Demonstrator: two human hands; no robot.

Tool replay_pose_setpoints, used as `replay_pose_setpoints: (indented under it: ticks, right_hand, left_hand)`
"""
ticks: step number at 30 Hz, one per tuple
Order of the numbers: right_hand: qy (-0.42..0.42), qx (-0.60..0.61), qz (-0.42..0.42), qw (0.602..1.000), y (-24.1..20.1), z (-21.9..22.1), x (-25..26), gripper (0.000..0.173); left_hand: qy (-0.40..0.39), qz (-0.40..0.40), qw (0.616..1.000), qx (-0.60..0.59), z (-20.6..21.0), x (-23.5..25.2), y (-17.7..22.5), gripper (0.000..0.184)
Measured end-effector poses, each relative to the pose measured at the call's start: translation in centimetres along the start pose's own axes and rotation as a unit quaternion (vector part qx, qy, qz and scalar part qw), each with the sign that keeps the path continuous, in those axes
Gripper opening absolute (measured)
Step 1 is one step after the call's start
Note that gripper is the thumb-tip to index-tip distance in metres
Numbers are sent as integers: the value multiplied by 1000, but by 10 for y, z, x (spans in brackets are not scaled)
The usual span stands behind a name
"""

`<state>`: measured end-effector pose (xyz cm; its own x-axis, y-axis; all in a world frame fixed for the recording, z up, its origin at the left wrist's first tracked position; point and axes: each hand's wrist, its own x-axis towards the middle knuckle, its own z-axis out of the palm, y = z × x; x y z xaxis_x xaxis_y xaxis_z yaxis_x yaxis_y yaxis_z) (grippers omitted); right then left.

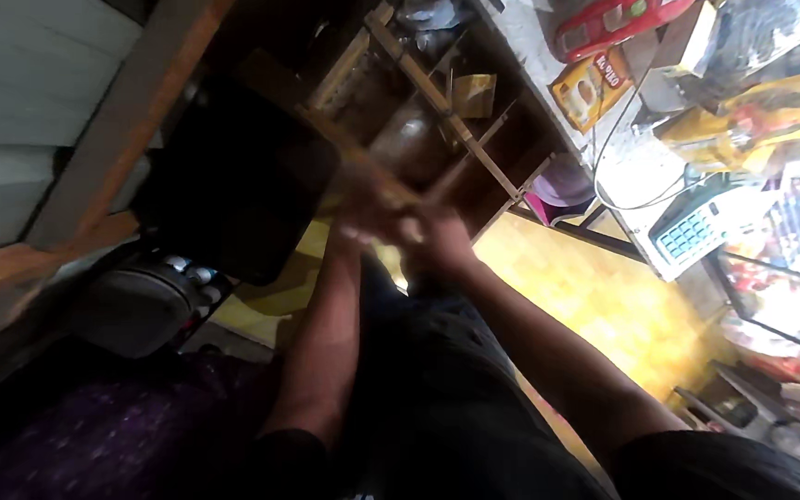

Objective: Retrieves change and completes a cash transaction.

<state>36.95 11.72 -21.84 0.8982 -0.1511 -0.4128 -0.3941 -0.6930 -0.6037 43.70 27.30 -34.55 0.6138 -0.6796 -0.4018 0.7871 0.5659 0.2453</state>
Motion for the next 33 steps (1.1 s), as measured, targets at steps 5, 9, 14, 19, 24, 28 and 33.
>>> replay_pose_setpoints:
  ticks: [5, 9, 14, 19, 24, 28, 33]
  right_hand:
    - [12, -40, 70, 997, 13, -32, 46, 23]
    - [-93, -110, 178, 973, 4, -22, 108, 39]
    - [-8, -77, 232, 970, 1, -7, 142, 49]
    - [-3, -84, 233, 969, 10, 9, 147, 50]
    - [-23, 1, 207, 978, 13, -2, 124, 41]
    - [-4, -3, 201, 980, 11, -6, 127, 37]
    - [-8, -49, 203, 978, 13, 4, 142, 44]
  left_hand:
    - [-31, -6, 999, 21, -11, 5, 3, 31]
    - [-17, -10, 1000, 1, -25, 1, 1, 33]
    - [-11, -6, 1000, 22, -12, 4, 6, 27]
    - [10, -4, 1000, 17, -18, 4, 2, 27]
    - [-23, -10, 999, 32, -14, 6, 6, 32]
    - [-51, -16, 998, 39, -1, 7, 10, 36]
    - [26, -7, 999, 33, -10, 3, 5, 25]
